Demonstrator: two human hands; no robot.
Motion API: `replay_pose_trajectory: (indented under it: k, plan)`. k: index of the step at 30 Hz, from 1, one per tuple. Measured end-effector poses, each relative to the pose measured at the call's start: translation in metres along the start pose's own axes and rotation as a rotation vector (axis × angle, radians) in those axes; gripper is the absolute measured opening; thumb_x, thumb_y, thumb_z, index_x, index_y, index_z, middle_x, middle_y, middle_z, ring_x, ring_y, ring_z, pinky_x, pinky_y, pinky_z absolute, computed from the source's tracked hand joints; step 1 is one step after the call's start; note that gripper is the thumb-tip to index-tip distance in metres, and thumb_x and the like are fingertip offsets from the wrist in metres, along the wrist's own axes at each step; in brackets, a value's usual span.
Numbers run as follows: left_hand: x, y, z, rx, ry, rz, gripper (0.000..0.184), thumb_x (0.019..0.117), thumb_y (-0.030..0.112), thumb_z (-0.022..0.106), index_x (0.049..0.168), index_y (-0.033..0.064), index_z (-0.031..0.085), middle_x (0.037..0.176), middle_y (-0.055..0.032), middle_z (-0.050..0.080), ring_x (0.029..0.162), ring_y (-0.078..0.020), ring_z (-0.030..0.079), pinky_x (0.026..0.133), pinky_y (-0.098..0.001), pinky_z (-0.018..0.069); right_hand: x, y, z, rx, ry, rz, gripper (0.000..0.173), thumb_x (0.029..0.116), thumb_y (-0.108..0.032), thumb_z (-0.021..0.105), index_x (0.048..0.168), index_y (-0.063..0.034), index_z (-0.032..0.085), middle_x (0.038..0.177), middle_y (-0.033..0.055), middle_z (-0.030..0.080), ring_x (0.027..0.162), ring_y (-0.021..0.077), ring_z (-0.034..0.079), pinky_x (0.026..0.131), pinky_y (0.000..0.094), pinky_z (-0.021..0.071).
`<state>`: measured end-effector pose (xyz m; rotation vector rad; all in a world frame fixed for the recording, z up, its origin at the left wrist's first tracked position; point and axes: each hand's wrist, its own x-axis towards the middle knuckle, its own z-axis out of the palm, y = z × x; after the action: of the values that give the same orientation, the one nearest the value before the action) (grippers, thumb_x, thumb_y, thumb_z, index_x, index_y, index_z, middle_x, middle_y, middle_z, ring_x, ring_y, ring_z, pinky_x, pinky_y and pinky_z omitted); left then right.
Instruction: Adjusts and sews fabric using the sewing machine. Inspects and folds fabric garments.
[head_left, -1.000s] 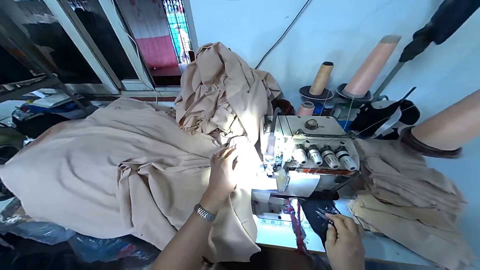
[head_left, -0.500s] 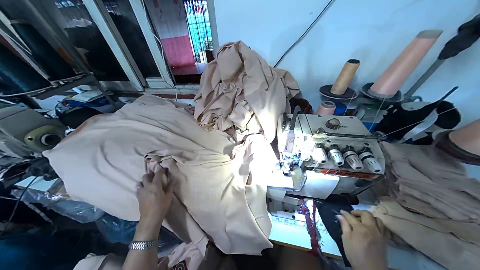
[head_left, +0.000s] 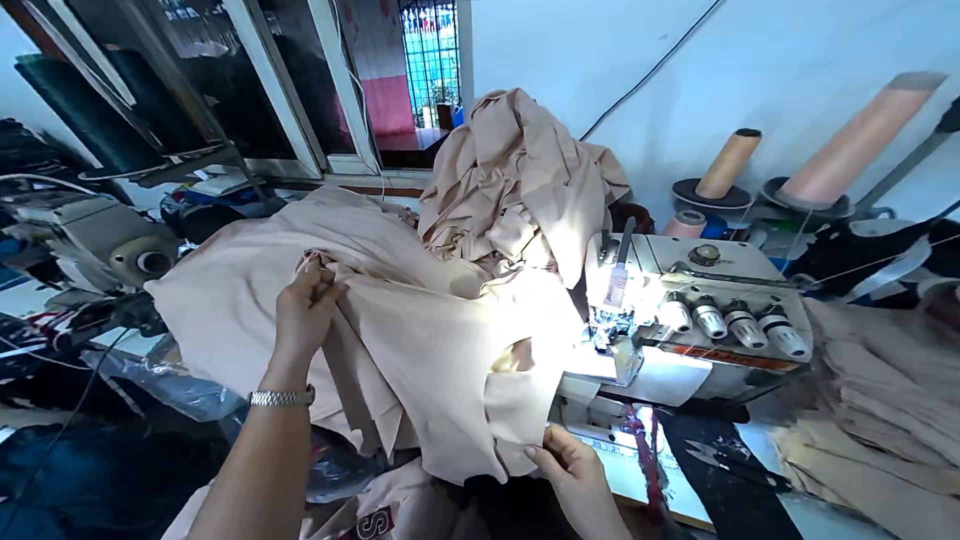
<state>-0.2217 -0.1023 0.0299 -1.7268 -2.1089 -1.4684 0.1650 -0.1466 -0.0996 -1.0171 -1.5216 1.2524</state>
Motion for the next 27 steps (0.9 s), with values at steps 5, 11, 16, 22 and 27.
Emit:
replay_pose_trajectory:
  k: [5,11,16,22,27]
  plan:
    - [-0.021,0.016,0.015,0.349,-0.009,-0.176,0.049,0.0970,0.013,0.068,0.139,-0.0077,0.051,0.136,-0.0431,0.046,0.126,-0.0689,0.039,0.096,-0.0857,0.0279,-0.028,-0.007,-0.014,-0.052,0.050,0.103,0.006,0.0893,0.000,0.066,0.095,-0.0002,0.068,0.080,0.0013,0.072,0.067,0.0059,0.069,0.062,0.0237,0.0599]
    - [-0.127,0.085,0.084,0.187,-0.616,0.727,0.024,0.0981,0.034,0.065,0.106,0.0136,0.076,0.119,-0.0103,0.070,0.124,-0.0323,0.060,0.111,-0.0613,0.0389,-0.042,-0.006,-0.010,-0.061,0.054,0.109,0.016,0.0864,-0.001,0.070,0.103,0.0002,0.071,0.083,0.0018,0.074,0.072,0.0046,0.070,0.067,0.0223,0.0595]
    - [-0.159,0.075,0.094,0.220,-0.904,0.849,0.022,0.0978,0.028,0.067,0.109,0.0084,0.069,0.107,-0.0110,0.069,0.118,-0.0343,0.061,0.114,-0.0652,0.0309,-0.047,-0.002,-0.007,-0.084,0.109,0.101,0.005,0.0872,-0.003,0.071,0.092,-0.0016,0.071,0.077,0.0012,0.072,0.064,0.0052,0.068,0.060,0.0223,0.0589]
    - [-0.155,0.098,0.070,-0.357,-1.009,0.691,0.021,0.1040,0.017,0.057,0.099,0.0035,0.072,0.097,-0.0112,0.071,0.099,-0.0253,0.067,0.101,-0.0450,0.0472,-0.039,-0.011,0.000,-0.010,0.168,-0.028,0.003,0.0867,-0.004,0.071,0.090,-0.0025,0.072,0.081,-0.0006,0.070,0.070,0.0003,0.065,0.064,0.0161,0.0549]
    - [-0.137,0.137,0.063,-0.615,-0.919,0.502,0.022,0.1050,0.013,0.055,0.102,-0.0020,0.070,0.095,-0.0109,0.069,0.088,-0.0118,0.066,0.083,-0.0263,0.0539,-0.025,-0.050,0.012,0.207,0.188,-0.073,0.012,0.0846,0.005,0.067,0.093,-0.0012,0.072,0.081,-0.0010,0.073,0.072,0.0025,0.069,0.068,0.0189,0.0588]
